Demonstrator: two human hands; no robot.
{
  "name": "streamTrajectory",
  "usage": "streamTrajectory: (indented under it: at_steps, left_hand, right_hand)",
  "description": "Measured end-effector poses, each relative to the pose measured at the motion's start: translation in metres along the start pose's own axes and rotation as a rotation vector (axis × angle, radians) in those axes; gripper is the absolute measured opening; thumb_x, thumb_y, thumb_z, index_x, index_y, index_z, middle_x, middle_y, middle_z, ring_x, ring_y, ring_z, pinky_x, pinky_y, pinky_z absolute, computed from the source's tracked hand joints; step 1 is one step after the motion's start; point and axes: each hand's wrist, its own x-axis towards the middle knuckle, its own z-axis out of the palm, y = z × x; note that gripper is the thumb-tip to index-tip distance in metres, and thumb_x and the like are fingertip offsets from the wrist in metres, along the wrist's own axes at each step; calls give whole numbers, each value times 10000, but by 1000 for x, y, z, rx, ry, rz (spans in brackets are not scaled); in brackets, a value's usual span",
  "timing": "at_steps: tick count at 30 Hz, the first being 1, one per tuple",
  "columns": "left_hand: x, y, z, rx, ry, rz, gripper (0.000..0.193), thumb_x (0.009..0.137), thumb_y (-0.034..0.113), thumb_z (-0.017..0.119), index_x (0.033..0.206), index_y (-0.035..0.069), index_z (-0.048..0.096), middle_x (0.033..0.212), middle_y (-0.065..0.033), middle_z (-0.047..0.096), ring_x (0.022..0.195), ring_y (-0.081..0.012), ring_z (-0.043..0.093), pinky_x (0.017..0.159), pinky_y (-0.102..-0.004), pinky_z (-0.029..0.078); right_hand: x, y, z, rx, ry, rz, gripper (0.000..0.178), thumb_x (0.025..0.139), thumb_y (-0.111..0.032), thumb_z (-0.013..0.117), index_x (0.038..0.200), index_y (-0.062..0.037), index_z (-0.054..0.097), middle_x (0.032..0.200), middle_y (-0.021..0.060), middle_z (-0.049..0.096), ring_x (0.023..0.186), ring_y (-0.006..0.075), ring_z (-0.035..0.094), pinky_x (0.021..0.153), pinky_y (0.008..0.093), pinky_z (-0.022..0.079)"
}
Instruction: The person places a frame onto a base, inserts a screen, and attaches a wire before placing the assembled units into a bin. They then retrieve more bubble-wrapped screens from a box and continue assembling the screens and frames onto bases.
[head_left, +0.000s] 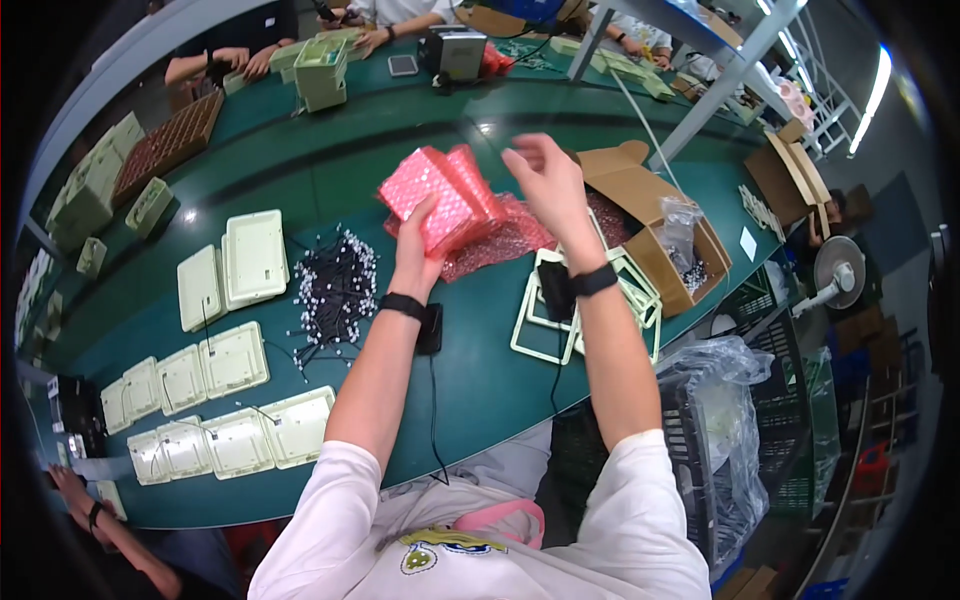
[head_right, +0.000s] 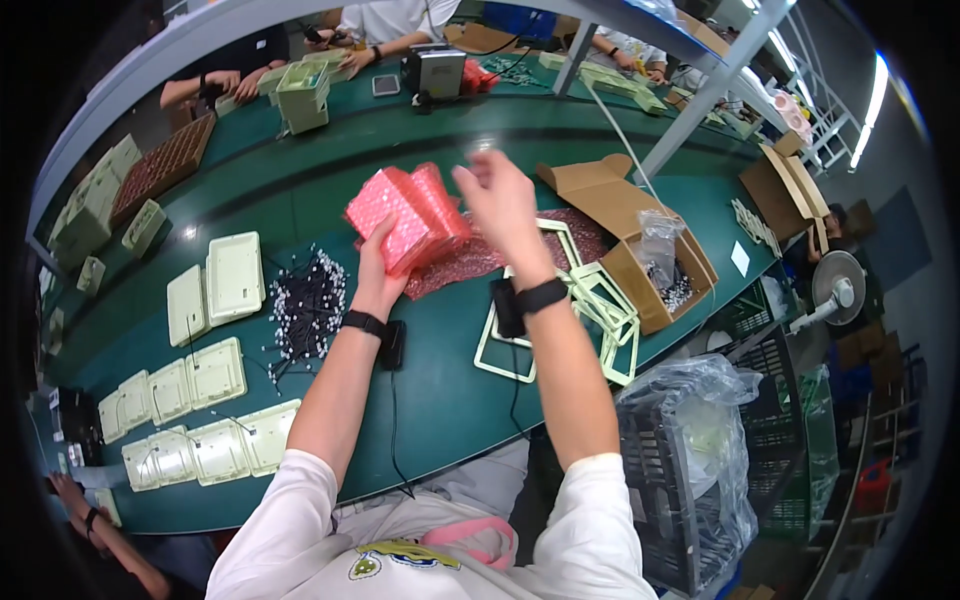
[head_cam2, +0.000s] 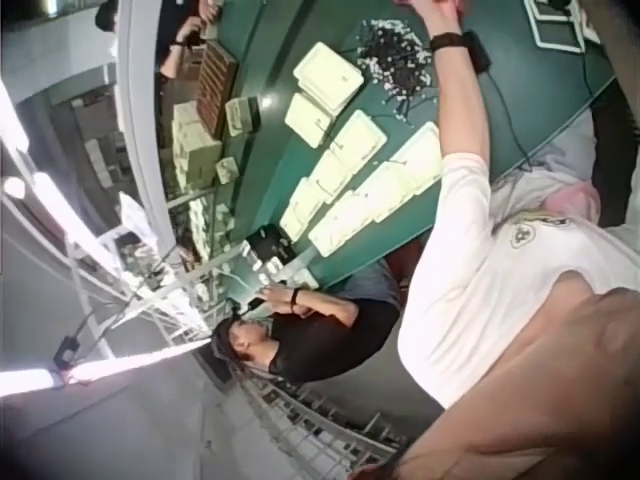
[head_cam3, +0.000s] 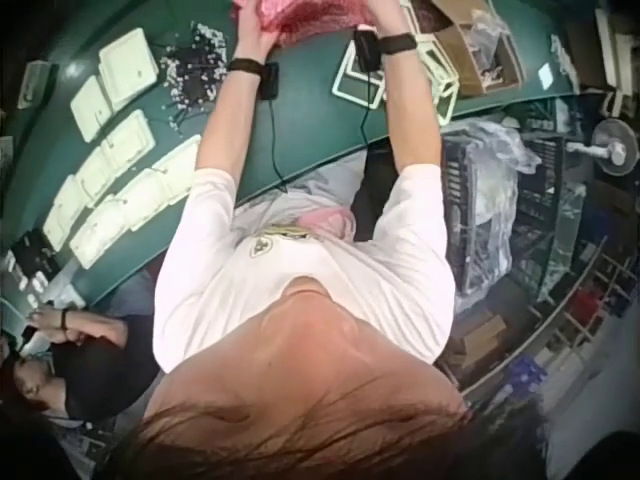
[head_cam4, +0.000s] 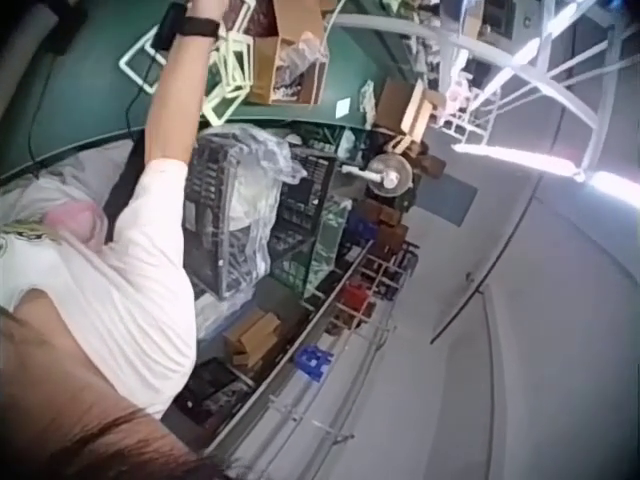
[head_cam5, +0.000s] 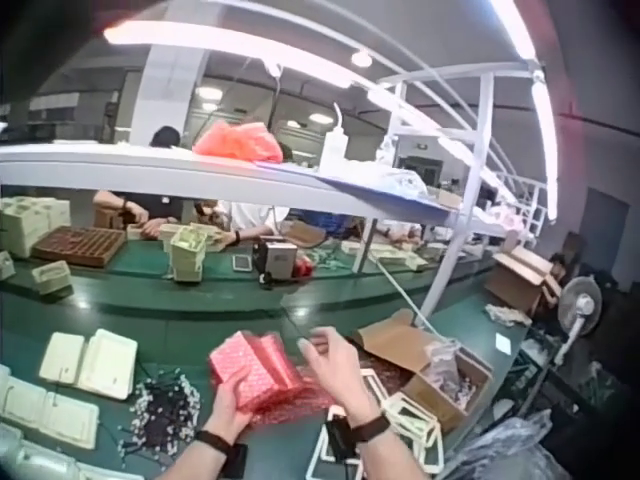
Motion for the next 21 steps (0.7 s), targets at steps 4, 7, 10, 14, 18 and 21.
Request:
streamTrajectory:
  at_steps: [4,7,10,14,18,21]
  left_hand:
    - [-6,-3,10,18,-96,-123,480,983,131,727,1421,32,558,1372,-159,670,1230,-339,679,1099,-506,549]
    - [-2,-2,11,101,-101,-171,463,973,90,733,1400,2,578,1322,-158,693,1217,-319,692,1083,-487,563]
    - [7,-11,18,194,-77,-125,469,959,58,742,1394,-2,578,1319,-158,694,1222,-313,689,1081,-479,566]
    - [20,6,8,289,-22,0,481,944,5,735,1394,-15,568,1320,-161,684,1236,-312,679,1087,-474,564]
    - [8,22,6,311,-6,59,472,947,28,743,1384,-19,571,1344,-156,674,1233,-303,680,1094,-472,559]
    - [-15,30,18,231,-51,0,454,965,70,738,1378,-19,572,1358,-151,671,1227,-293,683,1095,-470,558]
  right_hand:
    - [4,94,2,274,-207,474,632,985,-356,789,1427,42,577,1287,187,699,1120,226,713,924,363,582]
    - [-4,95,23,717,-334,502,686,980,-403,788,1462,30,562,1266,148,708,1126,225,712,955,373,572]
    - [-5,137,26,757,-251,459,689,977,-438,774,1416,60,592,1303,178,702,1120,254,715,970,405,571]
    - [16,145,32,478,-225,474,586,1003,-402,739,1353,60,651,1319,175,704,1109,265,719,973,424,573]
    - [30,128,22,-131,-298,410,545,1021,-373,730,1369,41,657,1327,151,711,1170,281,700,1005,420,552]
    - [19,104,10,-409,-222,237,585,1021,-378,733,1419,36,624,1358,141,702,1224,293,679,1038,417,534]
